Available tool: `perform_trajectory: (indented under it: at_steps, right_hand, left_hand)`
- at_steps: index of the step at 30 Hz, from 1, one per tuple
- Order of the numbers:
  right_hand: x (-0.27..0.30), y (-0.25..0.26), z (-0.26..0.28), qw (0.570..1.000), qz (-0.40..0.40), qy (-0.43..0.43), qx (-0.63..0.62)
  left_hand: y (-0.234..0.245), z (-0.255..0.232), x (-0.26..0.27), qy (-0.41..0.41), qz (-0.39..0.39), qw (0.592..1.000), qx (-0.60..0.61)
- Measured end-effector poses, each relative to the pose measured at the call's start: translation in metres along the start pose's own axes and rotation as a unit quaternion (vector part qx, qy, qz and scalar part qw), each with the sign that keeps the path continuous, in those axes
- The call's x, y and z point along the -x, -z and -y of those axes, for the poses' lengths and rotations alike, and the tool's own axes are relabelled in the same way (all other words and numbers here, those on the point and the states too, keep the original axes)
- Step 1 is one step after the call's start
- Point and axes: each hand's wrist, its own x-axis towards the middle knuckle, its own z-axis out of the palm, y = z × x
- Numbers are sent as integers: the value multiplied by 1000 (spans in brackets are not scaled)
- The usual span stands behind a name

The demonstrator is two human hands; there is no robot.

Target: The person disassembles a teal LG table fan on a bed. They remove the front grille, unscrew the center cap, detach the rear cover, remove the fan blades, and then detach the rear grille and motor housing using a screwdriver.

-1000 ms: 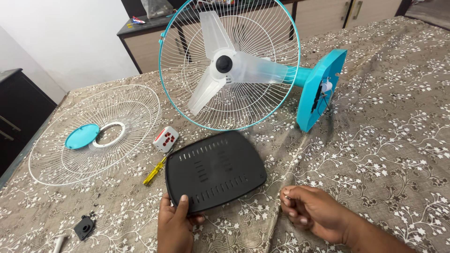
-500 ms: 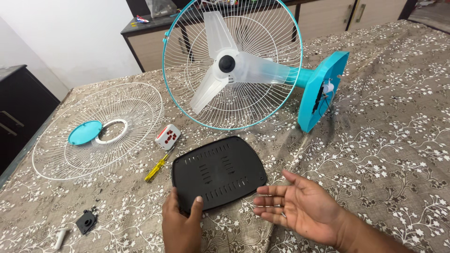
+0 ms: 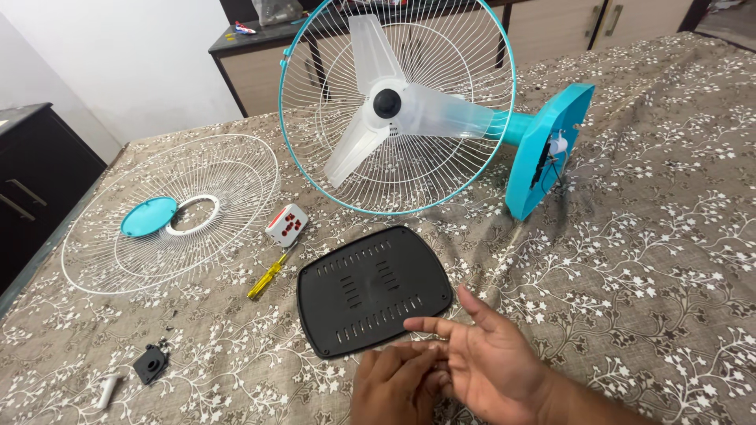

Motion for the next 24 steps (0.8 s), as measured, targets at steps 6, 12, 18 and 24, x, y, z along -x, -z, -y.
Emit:
perform_trajectory:
  at_steps: [6,12,18,24]
  right_hand:
    - [-8,-10,-3,987,-158,3,25]
    - [-16,-25,-5,981,-191,-11,24]
    - [-25,-18,-12,983,-179,-9,28]
    - [-28,-6,-12,981,-195,-16,5]
  left_hand:
    - [-10,-1,3,122,48,991,19]
    - [-9,5,11,149,26,988,35]
    - [-12,12,16,212,49,976,31]
    - [-5,14,8,238,71,967,48]
